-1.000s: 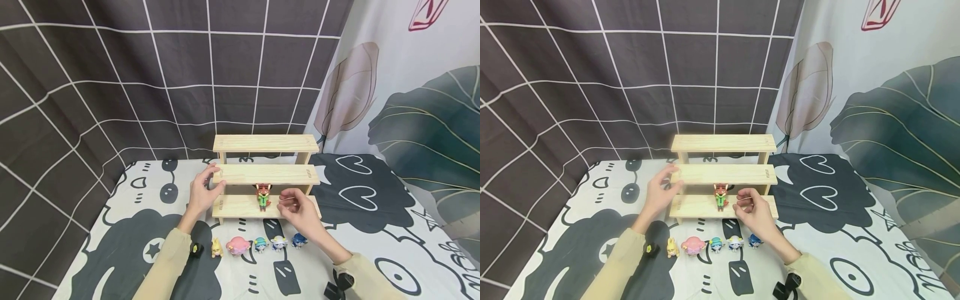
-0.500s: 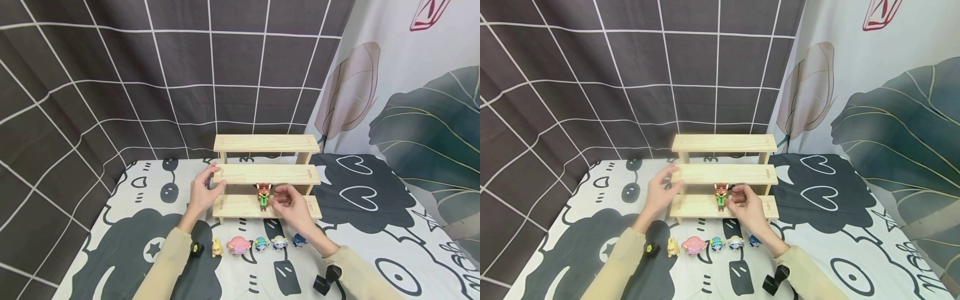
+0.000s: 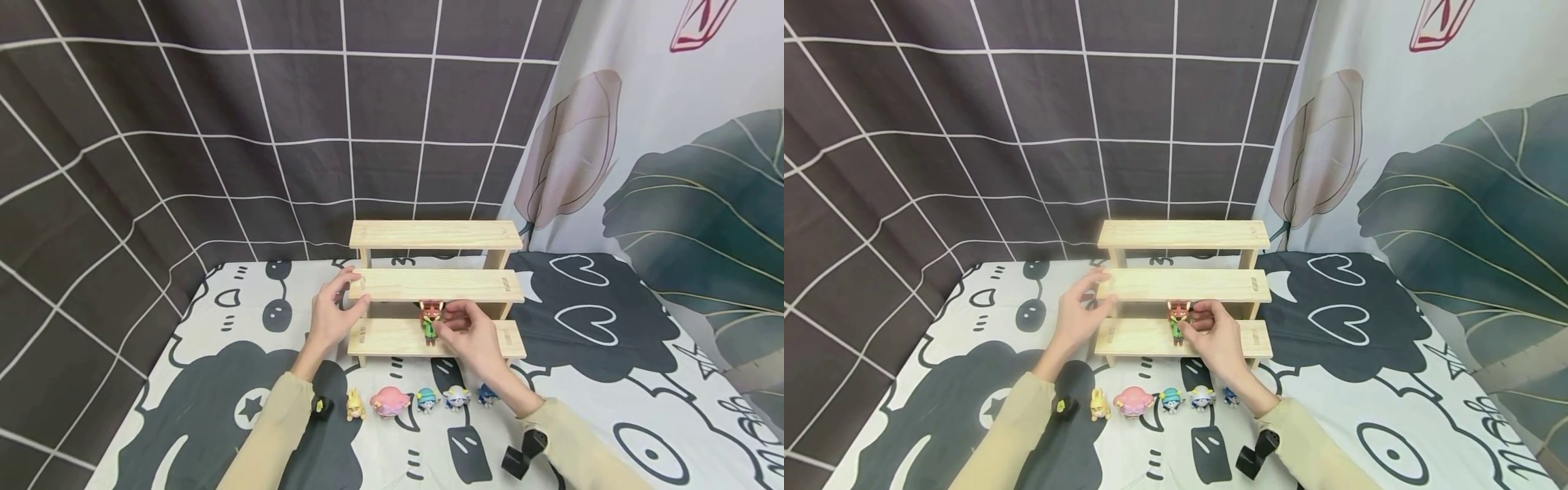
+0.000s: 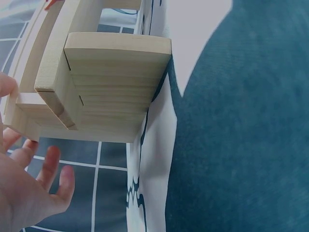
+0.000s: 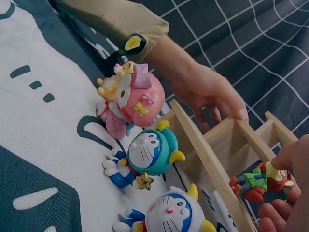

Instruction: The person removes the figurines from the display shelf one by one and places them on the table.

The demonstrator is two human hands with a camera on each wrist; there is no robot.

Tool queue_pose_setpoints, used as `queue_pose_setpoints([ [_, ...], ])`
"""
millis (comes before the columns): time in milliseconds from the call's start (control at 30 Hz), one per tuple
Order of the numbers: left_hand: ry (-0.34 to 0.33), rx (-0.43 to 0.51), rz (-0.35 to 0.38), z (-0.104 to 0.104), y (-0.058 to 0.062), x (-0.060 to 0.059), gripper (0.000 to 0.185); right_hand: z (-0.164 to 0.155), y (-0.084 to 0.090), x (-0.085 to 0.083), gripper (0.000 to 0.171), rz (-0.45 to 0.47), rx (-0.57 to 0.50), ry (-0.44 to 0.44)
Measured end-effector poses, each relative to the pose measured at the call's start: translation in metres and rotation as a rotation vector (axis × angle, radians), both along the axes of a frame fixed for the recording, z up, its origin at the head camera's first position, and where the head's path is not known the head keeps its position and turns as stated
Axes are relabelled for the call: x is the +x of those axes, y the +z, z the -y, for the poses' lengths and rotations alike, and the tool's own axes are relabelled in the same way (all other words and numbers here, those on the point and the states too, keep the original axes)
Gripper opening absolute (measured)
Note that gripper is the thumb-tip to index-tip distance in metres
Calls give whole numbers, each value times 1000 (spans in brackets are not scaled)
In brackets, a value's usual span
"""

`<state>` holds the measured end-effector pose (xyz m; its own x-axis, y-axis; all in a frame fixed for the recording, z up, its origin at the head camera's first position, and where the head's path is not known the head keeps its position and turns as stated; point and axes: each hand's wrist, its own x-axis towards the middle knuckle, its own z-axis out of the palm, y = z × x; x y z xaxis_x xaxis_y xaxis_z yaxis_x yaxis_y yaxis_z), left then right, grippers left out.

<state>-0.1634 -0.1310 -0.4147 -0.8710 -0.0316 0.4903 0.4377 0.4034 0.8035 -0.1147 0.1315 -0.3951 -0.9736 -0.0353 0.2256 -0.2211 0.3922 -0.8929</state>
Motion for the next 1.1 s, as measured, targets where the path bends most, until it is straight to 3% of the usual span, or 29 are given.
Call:
queue_pose_setpoints([
  [433,3,-3,10,-1,1,0,41,9,-2,-1,34,-5,-1,-74],
  [1100,10,-10,13,-1,-1,0,41,11,-3,-1,29,-15,2,-71],
])
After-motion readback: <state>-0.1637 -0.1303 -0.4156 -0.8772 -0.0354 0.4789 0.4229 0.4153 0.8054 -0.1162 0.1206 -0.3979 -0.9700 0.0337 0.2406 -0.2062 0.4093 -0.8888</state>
